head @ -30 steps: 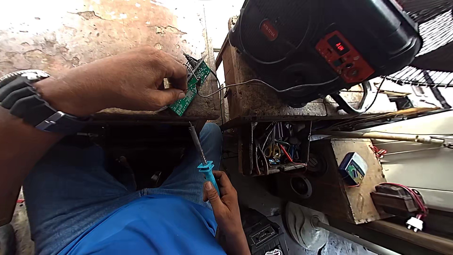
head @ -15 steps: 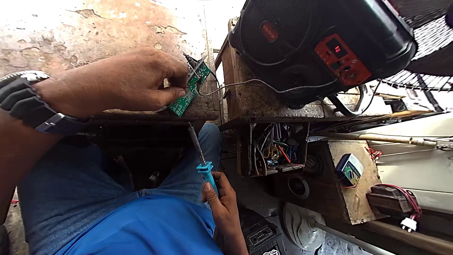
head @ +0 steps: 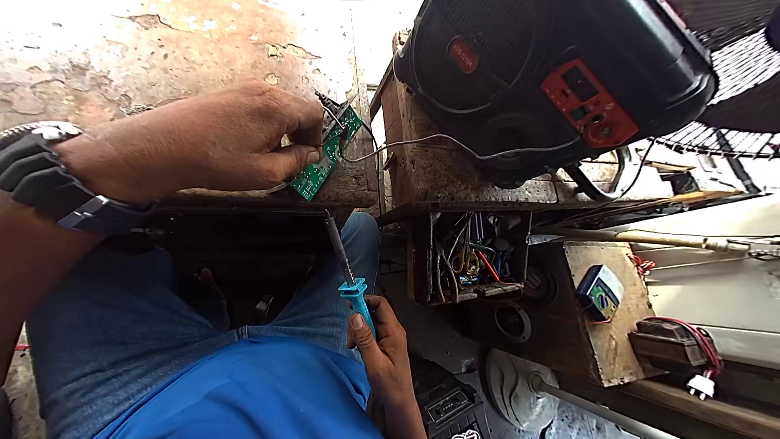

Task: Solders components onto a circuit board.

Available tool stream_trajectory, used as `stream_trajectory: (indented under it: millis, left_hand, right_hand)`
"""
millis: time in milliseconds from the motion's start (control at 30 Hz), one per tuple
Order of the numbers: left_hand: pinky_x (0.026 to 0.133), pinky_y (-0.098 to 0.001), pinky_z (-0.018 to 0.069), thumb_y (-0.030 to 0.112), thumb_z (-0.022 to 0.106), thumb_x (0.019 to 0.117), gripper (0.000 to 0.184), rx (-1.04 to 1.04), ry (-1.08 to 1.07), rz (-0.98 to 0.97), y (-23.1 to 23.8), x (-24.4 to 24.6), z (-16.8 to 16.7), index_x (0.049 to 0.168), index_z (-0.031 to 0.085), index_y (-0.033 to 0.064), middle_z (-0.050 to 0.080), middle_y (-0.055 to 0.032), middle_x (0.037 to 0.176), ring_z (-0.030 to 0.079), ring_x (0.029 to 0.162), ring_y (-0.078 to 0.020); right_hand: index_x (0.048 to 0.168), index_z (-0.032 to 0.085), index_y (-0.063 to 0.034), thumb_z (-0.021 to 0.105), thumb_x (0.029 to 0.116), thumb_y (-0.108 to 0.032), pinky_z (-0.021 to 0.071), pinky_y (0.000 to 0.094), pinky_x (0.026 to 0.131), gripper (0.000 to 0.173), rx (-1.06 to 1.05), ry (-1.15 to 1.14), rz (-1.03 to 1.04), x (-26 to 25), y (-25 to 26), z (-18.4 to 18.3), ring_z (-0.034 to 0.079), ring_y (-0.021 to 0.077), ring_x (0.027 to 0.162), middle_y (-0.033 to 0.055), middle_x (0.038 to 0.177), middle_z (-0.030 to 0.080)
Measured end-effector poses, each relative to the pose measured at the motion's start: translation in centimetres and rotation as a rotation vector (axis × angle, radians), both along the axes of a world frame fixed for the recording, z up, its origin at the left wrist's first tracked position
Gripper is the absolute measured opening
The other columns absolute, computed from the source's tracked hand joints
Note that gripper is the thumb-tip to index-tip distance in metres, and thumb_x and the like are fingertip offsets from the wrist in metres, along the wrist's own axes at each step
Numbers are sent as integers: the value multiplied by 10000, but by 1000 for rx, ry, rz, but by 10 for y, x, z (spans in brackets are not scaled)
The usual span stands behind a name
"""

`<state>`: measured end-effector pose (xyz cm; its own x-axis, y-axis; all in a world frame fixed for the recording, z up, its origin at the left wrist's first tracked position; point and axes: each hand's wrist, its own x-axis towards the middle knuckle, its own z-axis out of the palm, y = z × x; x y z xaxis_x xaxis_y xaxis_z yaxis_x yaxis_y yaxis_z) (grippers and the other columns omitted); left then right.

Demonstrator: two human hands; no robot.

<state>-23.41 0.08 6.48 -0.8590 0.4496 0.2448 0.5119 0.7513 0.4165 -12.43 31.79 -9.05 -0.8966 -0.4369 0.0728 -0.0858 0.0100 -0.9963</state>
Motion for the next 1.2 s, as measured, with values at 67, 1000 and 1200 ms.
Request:
stream_trajectory:
  millis: [67,1000,1200]
  left_hand:
    - [562,-201,492,248,569,990,133,12,-2,-2,0,0,-1,984,666,158,633,81,805,580,646,-4]
    - [714,-222,575,253,563,1012,186,82,41,64,3,10,-12,1041,686,117,679,18,1008,653,831,-40]
    - [759,-242,592,228,586,1007,180,142,52,112,4,13,-16,1065,695,98,686,3,1053,670,899,-62]
  right_hand:
    - [1198,581,70,553,1070,-268,531,218,559,362,-2,1,0,0,0,0,577,64,611,31,772,610]
    - [1208,602,2,549,1073,-340,542,226,545,372,2,12,-31,-4,-1,-3,600,63,628,12,817,641]
    - [1212,602,-6,555,1070,-343,549,232,555,369,-38,-2,-41,-9,0,-8,605,69,638,17,830,644]
